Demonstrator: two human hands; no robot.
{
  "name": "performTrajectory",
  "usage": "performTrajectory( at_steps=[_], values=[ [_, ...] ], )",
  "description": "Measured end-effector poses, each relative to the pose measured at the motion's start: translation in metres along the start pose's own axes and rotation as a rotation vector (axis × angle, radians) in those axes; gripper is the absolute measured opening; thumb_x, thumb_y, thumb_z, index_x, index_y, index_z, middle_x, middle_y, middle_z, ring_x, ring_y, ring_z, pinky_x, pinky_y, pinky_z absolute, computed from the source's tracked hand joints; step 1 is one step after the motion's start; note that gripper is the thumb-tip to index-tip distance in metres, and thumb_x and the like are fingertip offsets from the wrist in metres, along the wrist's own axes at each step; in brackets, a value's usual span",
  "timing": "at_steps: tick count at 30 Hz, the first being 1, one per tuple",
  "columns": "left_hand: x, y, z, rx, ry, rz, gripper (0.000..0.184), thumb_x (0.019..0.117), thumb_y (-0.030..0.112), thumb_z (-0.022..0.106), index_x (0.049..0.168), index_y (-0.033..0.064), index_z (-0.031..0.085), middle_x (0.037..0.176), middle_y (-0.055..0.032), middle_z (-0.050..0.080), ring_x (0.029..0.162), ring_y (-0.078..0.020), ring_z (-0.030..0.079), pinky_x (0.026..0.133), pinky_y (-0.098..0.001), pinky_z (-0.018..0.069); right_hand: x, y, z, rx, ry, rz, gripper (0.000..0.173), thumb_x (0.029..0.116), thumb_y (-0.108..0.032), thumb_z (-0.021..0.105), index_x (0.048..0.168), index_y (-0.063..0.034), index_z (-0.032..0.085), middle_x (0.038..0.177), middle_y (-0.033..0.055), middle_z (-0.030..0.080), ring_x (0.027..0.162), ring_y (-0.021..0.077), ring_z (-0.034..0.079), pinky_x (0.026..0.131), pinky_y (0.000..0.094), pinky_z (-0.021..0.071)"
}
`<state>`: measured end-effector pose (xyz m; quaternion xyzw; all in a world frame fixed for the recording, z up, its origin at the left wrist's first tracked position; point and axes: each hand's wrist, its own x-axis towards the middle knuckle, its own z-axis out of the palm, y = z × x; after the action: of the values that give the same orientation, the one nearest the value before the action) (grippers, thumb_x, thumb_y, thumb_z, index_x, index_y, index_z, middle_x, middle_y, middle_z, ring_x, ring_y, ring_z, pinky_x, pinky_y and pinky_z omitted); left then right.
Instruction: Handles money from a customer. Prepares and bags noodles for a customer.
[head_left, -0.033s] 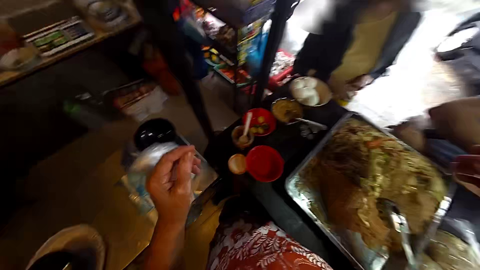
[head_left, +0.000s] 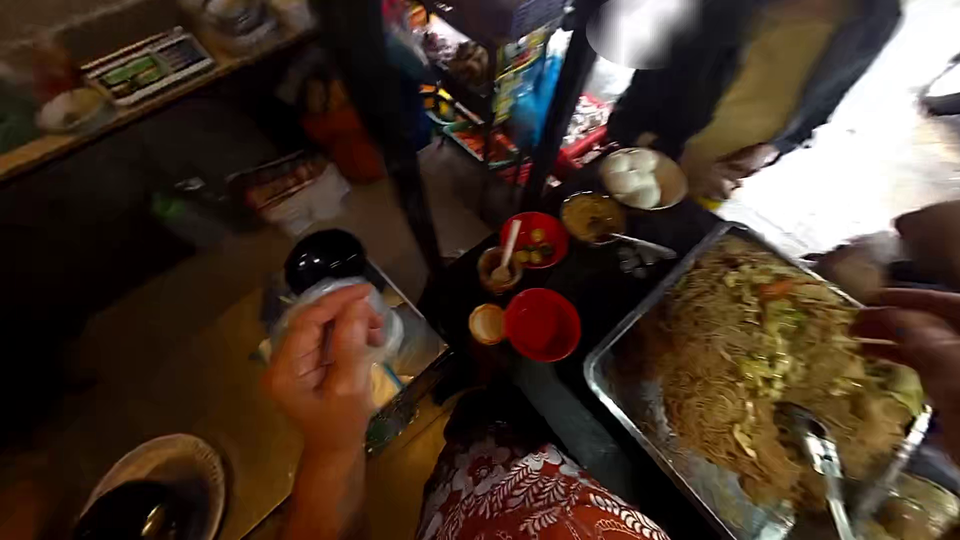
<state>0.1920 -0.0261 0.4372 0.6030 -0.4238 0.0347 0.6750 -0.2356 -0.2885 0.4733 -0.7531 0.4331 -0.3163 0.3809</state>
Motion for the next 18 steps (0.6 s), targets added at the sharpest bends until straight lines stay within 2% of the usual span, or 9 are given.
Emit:
performTrajectory(
  at_steps=[1,3,5,7,9,11,14,15,18],
  values=[
    [0.007,0.008,-0.020,0.048,0.060,0.046,0.020,0.1047,0.014,0.055,0.119,0.0146,0.069,0.094,0.0075,0.072,0.073,-0.0060,0.067,0.063,-0.0245,0.0588,-0.001,-0.028,0.047,0.014,-0.157,-0.108,0.028,0.1040,-0.022,0.059,0.122,-0.0026,0.066,0.112,-0.0029,0.072,0.099,0.0026,0.069,0.089,0.0257,0.0594],
    [0.014,0.017,-0.054,0.123,0.175,0.092,0.019,0.1053,0.012,0.051,0.118,0.0138,0.066,0.088,0.0088,0.068,0.068,-0.0050,0.063,0.059,-0.0234,0.0556,-0.003,-0.066,0.141,-0.022,-0.374,-0.309,0.023,0.1015,-0.024,0.062,0.110,-0.0069,0.075,0.105,0.0004,0.075,0.093,0.0038,0.071,0.085,0.0246,0.0610],
    [0.011,0.017,-0.079,0.158,0.249,0.056,0.019,0.1050,0.011,0.049,0.116,0.0138,0.064,0.083,0.0111,0.066,0.064,-0.0037,0.061,0.058,-0.0213,0.0538,-0.005,-0.086,0.222,0.042,-0.529,-0.417,0.021,0.1005,-0.022,0.063,0.102,-0.0053,0.076,0.098,0.0054,0.074,0.089,0.0085,0.071,0.083,0.0268,0.0603],
    [-0.006,0.009,-0.095,0.165,0.260,-0.030,0.019,0.1047,0.010,0.049,0.116,0.0114,0.064,0.080,0.0109,0.064,0.063,-0.0033,0.060,0.058,-0.0201,0.0533,-0.005,-0.102,0.282,0.126,-0.606,-0.418,0.020,0.0981,-0.022,0.066,0.097,-0.0041,0.075,0.092,0.0068,0.072,0.084,0.0111,0.069,0.079,0.0287,0.0590],
    [-0.029,0.000,-0.106,0.188,0.246,-0.101,0.018,0.1037,0.008,0.049,0.114,0.0064,0.065,0.081,0.0095,0.064,0.064,-0.0029,0.060,0.058,-0.0195,0.0527,-0.003,-0.119,0.328,0.171,-0.617,-0.406,0.019,0.0967,-0.022,0.069,0.100,-0.0042,0.074,0.097,0.0079,0.072,0.087,0.0142,0.069,0.081,0.0323,0.0592],
    [-0.050,-0.008,-0.116,0.235,0.239,-0.160,0.017,0.1027,0.008,0.052,0.112,0.0043,0.065,0.081,0.0095,0.064,0.064,-0.0017,0.059,0.057,-0.0181,0.0522,0.001,-0.133,0.366,0.213,-0.558,-0.441,0.018,0.0948,-0.017,0.072,0.108,-0.0047,0.074,0.106,0.0109,0.071,0.098,0.0208,0.069,0.086,0.0394,0.0598],
    [-0.077,-0.014,-0.127,0.265,0.239,-0.242,0.013,0.0996,0.007,0.057,0.109,0.0035,0.066,0.084,0.0094,0.066,0.065,-0.0007,0.060,0.057,-0.0173,0.0525,0.010,-0.159,0.406,0.228,-0.481,-0.542,0.038,0.0881,-0.018,0.080,0.125,-0.0103,0.072,0.127,0.0132,0.066,0.123,0.0294,0.060,0.104,0.0500,0.0526],
    [-0.084,-0.014,-0.130,0.270,0.231,-0.264,0.010,0.0984,0.007,0.059,0.106,0.0061,0.066,0.083,0.0111,0.066,0.065,0.0004,0.060,0.057,-0.0168,0.0522,0.011,-0.169,0.415,0.209,-0.487,-0.578,0.043,0.0866,-0.019,0.082,0.127,-0.0120,0.071,0.129,0.0136,0.064,0.126,0.0316,0.058,0.105,0.0532,0.0502],
    [-0.097,-0.016,-0.139,0.264,0.204,-0.301,0.011,0.0956,0.007,0.062,0.094,0.0175,0.063,0.082,0.0175,0.063,0.068,0.0040,0.061,0.060,-0.0154,0.0531,0.005,-0.182,0.438,0.093,-0.479,-0.669,0.022,0.0906,-0.018,0.077,0.112,-0.0137,0.078,0.119,0.0104,0.069,0.117,0.0299,0.062,0.100,0.0548,0.0498]
  ],
)
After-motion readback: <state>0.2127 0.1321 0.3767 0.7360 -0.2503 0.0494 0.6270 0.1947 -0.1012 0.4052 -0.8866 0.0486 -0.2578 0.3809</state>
